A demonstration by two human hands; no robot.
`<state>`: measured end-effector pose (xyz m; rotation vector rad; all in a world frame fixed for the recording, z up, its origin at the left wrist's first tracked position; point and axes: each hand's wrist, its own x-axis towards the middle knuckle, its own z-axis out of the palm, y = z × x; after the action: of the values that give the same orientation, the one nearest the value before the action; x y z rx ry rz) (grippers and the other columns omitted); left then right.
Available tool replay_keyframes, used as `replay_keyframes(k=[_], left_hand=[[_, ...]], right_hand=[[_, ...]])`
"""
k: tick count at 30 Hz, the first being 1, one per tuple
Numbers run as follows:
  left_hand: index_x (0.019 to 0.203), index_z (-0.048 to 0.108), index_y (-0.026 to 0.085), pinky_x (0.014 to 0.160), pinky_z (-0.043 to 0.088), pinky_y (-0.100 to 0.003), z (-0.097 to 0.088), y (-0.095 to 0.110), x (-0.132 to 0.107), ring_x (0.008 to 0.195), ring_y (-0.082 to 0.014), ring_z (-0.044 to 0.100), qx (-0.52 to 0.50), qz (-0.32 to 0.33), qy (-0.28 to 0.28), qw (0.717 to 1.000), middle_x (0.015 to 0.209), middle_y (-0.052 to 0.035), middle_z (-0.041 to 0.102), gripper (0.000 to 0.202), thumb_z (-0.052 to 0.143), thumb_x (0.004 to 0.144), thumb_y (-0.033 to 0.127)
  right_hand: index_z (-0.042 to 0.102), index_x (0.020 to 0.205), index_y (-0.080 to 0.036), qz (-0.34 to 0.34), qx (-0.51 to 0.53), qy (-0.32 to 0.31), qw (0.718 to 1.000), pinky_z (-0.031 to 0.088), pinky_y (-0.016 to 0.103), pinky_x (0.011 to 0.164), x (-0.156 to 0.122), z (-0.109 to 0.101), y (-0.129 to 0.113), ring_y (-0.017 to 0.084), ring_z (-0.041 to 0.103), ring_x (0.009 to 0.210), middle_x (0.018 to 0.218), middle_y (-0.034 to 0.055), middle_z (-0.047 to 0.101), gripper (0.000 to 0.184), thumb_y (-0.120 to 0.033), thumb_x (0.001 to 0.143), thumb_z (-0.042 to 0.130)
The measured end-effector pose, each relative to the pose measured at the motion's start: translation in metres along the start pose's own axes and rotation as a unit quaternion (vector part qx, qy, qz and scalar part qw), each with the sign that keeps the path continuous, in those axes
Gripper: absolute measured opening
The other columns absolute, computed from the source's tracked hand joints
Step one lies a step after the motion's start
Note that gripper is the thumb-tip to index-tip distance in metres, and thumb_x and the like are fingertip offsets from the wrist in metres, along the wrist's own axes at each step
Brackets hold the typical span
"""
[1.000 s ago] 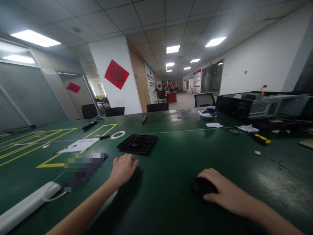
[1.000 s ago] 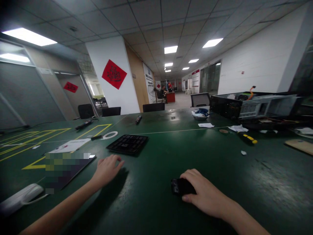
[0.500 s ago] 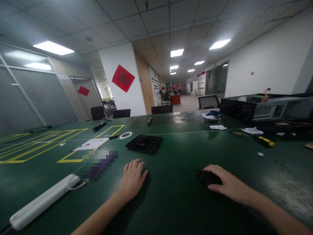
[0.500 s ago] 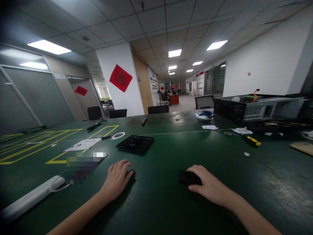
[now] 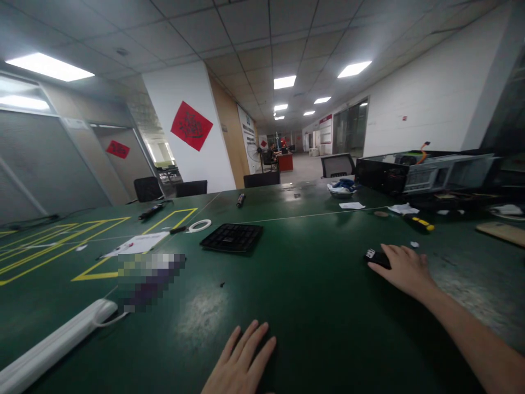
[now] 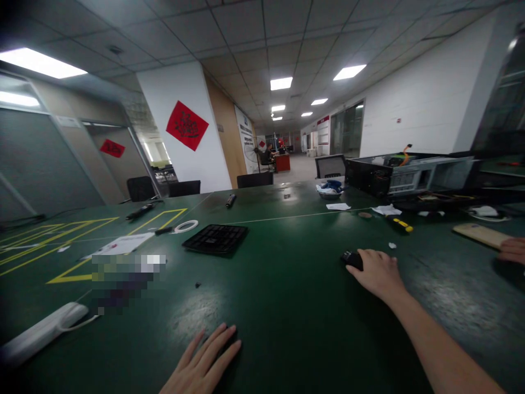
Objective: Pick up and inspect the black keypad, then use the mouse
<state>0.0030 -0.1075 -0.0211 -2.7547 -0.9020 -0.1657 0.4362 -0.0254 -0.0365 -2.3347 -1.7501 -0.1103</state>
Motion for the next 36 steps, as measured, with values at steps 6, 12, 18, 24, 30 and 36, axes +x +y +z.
replay_keyframes(k=[6, 12, 18, 24, 30, 36], left_hand=[[0.134, 0.023, 0.029, 0.093, 0.037, -0.039, -0.019, 0.004, 0.0, 0.119, -0.0241, 0.038, -0.023, -0.01, -0.039, 0.999, 0.133, -0.0056, 0.039, 0.056, 0.036, 0.083, 0.05], [0.118, 0.045, 0.019, 0.085, 0.039, -0.039, -0.037, -0.051, 0.027, 0.098, -0.0233, 0.051, 0.031, -0.277, 0.002, 0.96, 0.118, -0.0115, 0.049, 0.039, 0.032, 0.086, 0.038], [0.09, 0.052, 0.016, 0.072, 0.04, -0.032, -0.009, -0.105, 0.049, 0.081, -0.022, 0.056, -0.01, -0.336, -0.097, 0.937, 0.085, -0.0079, 0.058, 0.026, 0.034, 0.085, 0.034], [0.067, 0.047, 0.017, 0.066, 0.042, -0.028, 0.0, -0.128, 0.049, 0.068, -0.0164, 0.057, -0.307, -0.456, 0.045, 0.834, 0.068, -0.0023, 0.056, 0.013, 0.046, 0.077, 0.026], [0.068, 0.047, 0.015, 0.053, 0.043, -0.022, -0.012, -0.187, 0.089, 0.056, -0.0106, 0.055, -0.365, -0.538, 0.109, 0.752, 0.065, -0.0034, 0.056, 0.015, 0.036, 0.078, 0.018], [0.065, 0.057, 0.014, 0.059, 0.042, -0.027, 0.005, -0.236, 0.13, 0.079, -0.0242, 0.059, -0.25, -0.57, 0.059, 0.78, 0.069, -0.0089, 0.062, 0.019, 0.06, 0.062, 0.033]], right_hand=[[0.031, 0.128, -0.014, 0.053, -0.016, 0.044, 0.998, 0.019, 0.065, 0.094, -0.001, -0.001, -0.004, 0.035, 0.021, 0.125, 0.137, 0.0104, 0.031, 0.077, -0.065, 0.072, 0.02], [0.027, 0.13, -0.009, 0.039, 0.047, 0.009, 0.998, 0.015, 0.069, 0.092, -0.006, -0.015, -0.008, 0.04, 0.021, 0.124, 0.135, 0.0187, 0.03, 0.081, -0.065, 0.073, 0.012], [0.029, 0.13, -0.012, 0.052, 0.073, -0.006, 0.996, 0.021, 0.069, 0.089, -0.002, -0.009, -0.003, 0.041, 0.033, 0.118, 0.129, 0.0221, 0.039, 0.078, -0.064, 0.073, 0.017], [0.027, 0.131, -0.015, 0.07, 0.071, -0.036, 0.994, 0.024, 0.066, 0.089, -0.002, -0.008, -0.006, 0.04, 0.035, 0.117, 0.13, 0.02, 0.039, 0.079, -0.066, 0.072, 0.017], [0.026, 0.131, -0.014, 0.069, 0.069, -0.049, 0.994, 0.022, 0.065, 0.09, -0.006, -0.012, -0.01, 0.041, 0.031, 0.119, 0.133, 0.0192, 0.034, 0.079, -0.066, 0.072, 0.015], [0.031, 0.128, -0.014, 0.066, 0.038, -0.031, 0.997, 0.031, 0.061, 0.088, -0.001, -0.003, -0.006, 0.038, 0.038, 0.114, 0.128, 0.0156, 0.042, 0.079, -0.067, 0.07, 0.02]])
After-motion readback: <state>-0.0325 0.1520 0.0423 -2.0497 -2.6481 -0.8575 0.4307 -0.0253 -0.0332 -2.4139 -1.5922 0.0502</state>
